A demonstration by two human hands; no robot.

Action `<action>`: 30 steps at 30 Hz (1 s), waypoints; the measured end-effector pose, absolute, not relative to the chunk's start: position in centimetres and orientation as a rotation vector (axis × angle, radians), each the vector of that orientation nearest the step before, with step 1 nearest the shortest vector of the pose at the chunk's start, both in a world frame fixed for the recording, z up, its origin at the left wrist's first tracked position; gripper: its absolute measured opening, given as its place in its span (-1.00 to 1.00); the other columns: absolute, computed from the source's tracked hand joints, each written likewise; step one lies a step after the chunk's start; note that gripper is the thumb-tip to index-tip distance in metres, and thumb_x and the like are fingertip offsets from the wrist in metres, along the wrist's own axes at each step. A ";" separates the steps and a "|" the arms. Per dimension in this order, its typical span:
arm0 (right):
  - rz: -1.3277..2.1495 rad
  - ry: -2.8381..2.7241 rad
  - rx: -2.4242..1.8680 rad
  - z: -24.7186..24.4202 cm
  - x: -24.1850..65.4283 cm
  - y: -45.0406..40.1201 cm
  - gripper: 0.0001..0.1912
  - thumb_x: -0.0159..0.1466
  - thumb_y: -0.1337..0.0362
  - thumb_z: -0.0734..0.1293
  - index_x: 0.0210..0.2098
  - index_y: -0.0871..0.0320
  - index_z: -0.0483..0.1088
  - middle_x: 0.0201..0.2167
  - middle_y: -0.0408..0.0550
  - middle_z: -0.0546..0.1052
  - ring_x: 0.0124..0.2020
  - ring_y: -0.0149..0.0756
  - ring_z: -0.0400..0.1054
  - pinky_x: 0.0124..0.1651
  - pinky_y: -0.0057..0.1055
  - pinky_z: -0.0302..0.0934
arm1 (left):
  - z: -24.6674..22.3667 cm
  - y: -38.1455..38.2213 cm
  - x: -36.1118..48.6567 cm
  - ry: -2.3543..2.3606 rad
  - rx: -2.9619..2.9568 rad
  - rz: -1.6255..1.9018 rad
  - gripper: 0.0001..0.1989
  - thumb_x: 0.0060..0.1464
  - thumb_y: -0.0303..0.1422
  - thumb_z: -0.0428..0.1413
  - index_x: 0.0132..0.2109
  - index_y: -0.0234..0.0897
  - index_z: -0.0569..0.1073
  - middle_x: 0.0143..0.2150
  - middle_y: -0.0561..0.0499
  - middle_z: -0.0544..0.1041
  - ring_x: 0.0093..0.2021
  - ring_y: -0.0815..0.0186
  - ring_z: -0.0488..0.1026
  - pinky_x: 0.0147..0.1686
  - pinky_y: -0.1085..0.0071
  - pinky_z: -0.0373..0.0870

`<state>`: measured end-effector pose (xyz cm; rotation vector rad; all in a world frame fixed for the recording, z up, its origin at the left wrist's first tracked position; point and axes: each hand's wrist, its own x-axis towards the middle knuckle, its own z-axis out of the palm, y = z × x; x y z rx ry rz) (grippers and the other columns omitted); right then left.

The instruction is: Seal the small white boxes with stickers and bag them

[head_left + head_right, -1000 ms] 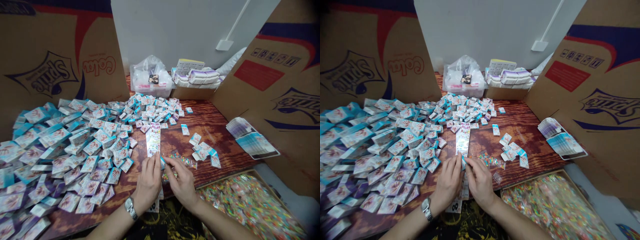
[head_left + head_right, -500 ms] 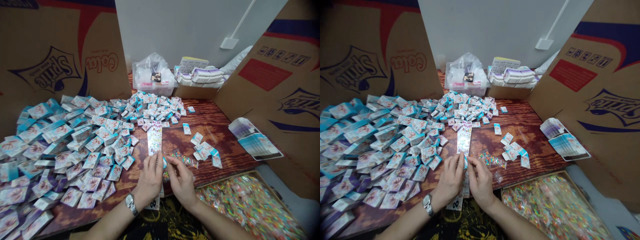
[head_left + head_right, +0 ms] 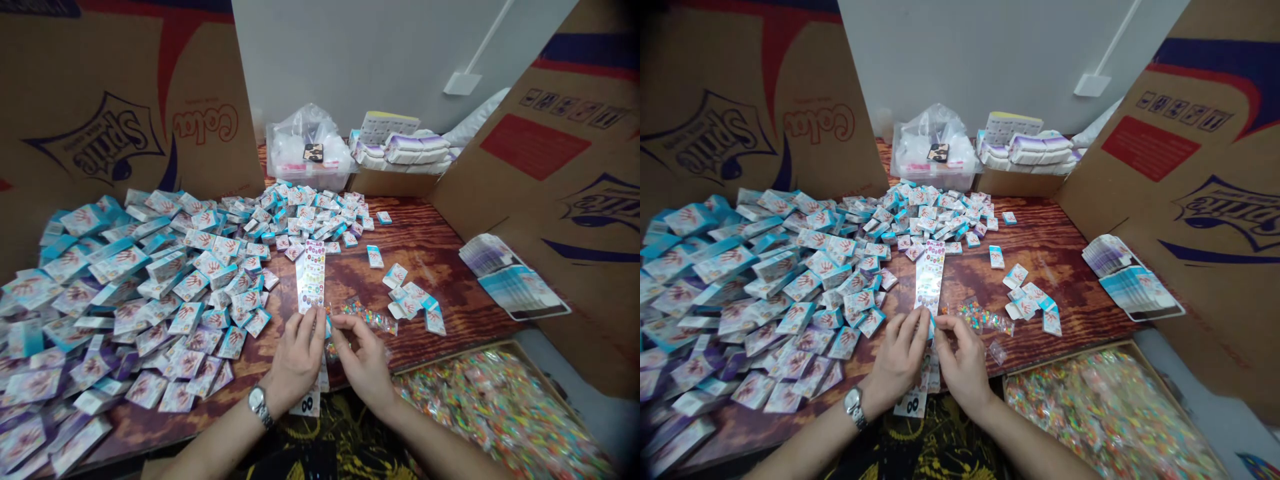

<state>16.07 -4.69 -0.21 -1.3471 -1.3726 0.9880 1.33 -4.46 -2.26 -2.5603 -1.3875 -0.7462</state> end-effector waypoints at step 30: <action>1.142 -1.093 -1.291 -0.5 15.0 -5.5 -0.73 0.25 0.21 0.30 -0.06 0.13 0.34 -0.20 0.00 0.52 -0.16 -0.27 0.44 -0.08 -0.33 0.36 | -2.1 -4.6 1.6 -1.375 -2.675 -1.108 -0.33 0.14 -0.60 -0.06 0.33 -0.46 -0.15 0.08 -0.36 0.24 0.11 0.03 0.14 0.02 0.06 0.25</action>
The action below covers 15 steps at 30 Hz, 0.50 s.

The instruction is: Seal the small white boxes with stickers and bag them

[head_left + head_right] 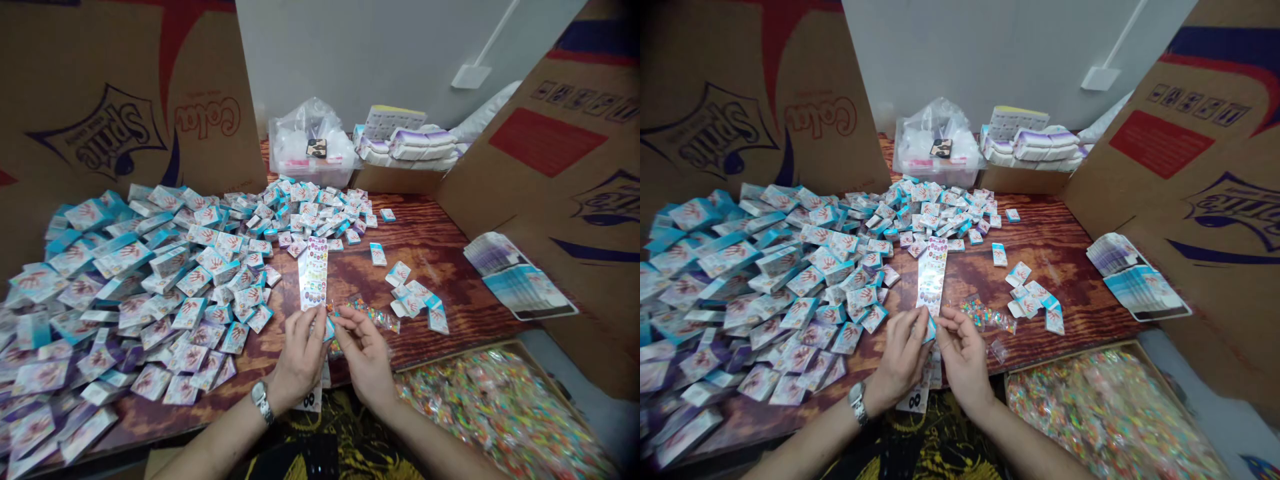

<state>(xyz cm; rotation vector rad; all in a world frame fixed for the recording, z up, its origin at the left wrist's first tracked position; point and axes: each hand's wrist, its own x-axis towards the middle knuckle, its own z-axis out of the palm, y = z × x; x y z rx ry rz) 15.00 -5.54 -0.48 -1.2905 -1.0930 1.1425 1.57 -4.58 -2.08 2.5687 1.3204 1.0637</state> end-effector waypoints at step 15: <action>0.968 -1.620 -1.176 0.5 16.9 -4.3 -0.62 0.36 0.27 0.17 0.16 0.03 0.20 0.15 0.03 0.33 0.16 -0.21 0.22 0.19 -0.15 0.15 | -0.8 -4.3 0.4 1.289 2.184 1.074 -0.36 0.21 -0.45 -0.06 0.34 -0.20 -0.16 0.13 -0.21 0.23 0.14 0.14 0.17 0.09 0.15 0.21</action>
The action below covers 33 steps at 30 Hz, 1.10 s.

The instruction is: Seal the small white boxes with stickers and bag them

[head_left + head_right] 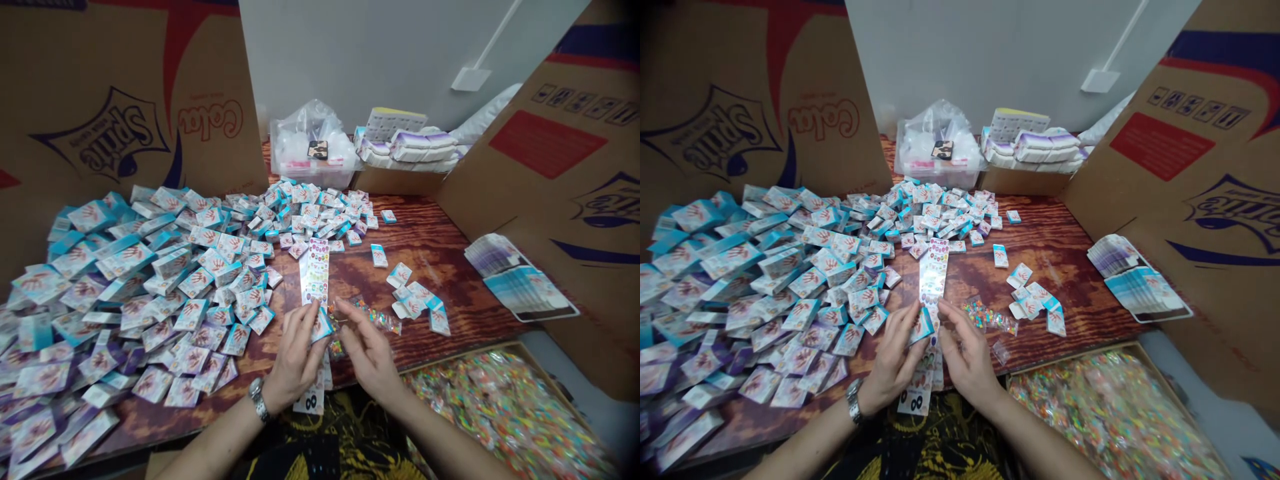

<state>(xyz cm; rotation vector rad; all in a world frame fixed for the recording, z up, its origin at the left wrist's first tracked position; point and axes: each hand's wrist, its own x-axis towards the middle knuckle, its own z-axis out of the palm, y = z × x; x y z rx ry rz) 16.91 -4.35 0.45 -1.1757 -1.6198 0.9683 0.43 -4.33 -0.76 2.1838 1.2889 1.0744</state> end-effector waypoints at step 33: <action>0.294 -2.413 -1.228 -5.3 17.0 1.9 -0.75 0.30 0.25 0.26 -0.05 0.03 0.45 -0.01 0.02 0.49 0.03 -0.07 0.32 0.02 -0.05 0.19 | 0.1 -5.7 -0.6 1.171 1.714 0.598 -0.72 0.23 -0.28 -0.07 -0.07 -0.29 0.46 -0.21 -0.07 0.54 -0.21 0.26 0.46 -0.17 0.35 0.36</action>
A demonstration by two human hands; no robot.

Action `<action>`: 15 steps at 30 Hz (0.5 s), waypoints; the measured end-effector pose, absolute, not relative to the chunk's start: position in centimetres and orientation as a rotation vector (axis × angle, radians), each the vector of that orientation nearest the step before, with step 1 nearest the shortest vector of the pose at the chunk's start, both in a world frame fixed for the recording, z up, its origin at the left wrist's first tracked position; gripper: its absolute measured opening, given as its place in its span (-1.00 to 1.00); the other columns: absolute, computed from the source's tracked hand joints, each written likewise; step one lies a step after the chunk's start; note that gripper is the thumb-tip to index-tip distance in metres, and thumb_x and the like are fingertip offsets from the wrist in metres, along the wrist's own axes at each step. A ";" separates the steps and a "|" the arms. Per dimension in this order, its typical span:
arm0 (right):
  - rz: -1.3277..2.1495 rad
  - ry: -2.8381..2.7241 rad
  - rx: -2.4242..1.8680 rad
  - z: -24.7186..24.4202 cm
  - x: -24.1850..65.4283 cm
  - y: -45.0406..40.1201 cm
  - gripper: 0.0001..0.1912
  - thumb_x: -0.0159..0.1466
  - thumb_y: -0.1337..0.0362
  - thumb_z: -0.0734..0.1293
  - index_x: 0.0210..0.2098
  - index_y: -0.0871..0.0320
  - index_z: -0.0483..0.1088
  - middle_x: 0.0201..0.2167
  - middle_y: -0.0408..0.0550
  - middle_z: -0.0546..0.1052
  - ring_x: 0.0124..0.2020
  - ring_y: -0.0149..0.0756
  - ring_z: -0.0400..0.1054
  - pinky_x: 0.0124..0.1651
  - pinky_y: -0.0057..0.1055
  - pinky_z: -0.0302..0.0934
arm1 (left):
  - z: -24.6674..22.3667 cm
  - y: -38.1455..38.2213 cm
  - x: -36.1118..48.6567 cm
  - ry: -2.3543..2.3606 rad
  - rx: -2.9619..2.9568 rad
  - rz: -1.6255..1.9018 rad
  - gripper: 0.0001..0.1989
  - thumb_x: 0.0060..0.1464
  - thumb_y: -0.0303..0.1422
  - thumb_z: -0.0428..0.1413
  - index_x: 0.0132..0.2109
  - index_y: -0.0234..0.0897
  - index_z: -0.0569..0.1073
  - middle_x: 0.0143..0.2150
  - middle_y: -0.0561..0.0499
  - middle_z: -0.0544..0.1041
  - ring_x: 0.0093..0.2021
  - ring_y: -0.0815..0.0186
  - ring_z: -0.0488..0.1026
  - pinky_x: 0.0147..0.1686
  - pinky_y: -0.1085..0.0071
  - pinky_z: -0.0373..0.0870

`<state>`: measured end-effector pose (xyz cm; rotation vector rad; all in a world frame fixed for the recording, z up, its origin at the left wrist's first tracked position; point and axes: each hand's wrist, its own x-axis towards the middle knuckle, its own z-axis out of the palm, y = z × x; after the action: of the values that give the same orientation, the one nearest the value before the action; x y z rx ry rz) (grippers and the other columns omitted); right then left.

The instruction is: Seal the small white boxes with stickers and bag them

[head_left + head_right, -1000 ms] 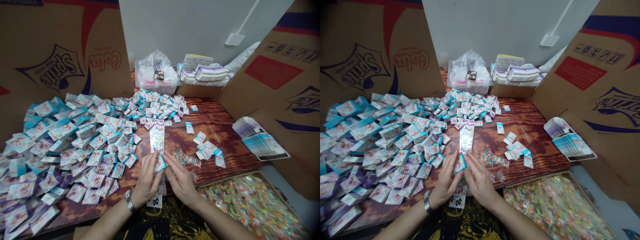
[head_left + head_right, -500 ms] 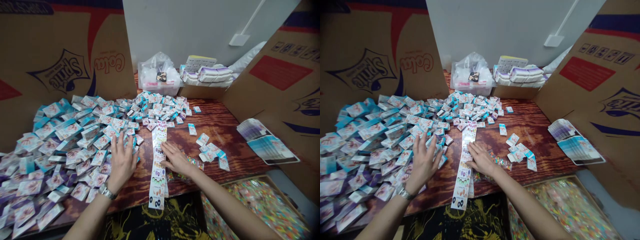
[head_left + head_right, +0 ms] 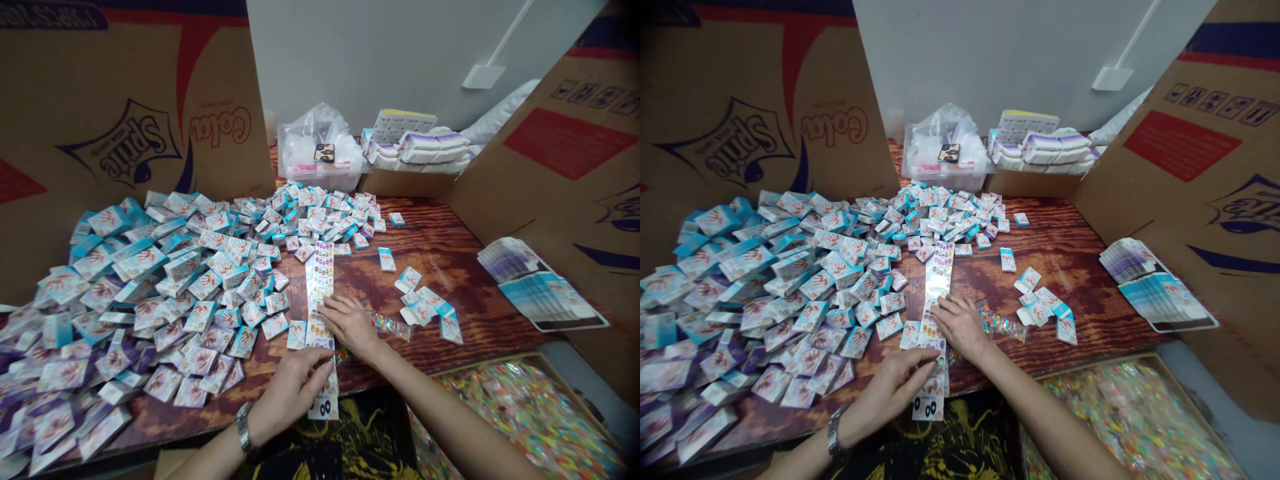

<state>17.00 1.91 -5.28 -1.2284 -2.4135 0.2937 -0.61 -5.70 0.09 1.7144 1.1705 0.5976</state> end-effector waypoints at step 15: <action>0.497 -2.376 -0.524 4.7 18.2 -2.5 -0.66 0.29 0.41 0.25 0.05 0.08 0.35 -0.20 -0.05 0.56 -0.16 -0.29 0.40 -0.04 -0.24 0.30 | 3.1 -3.3 -0.8 0.728 0.282 0.916 -0.58 0.19 -0.11 -0.05 -0.03 -0.38 0.38 -0.13 -0.18 0.52 -0.15 0.19 0.49 -0.12 0.25 0.40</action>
<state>18.16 -2.49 4.68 -0.5239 -2.3761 0.4969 -0.75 -3.25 3.08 0.2820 0.7284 0.9164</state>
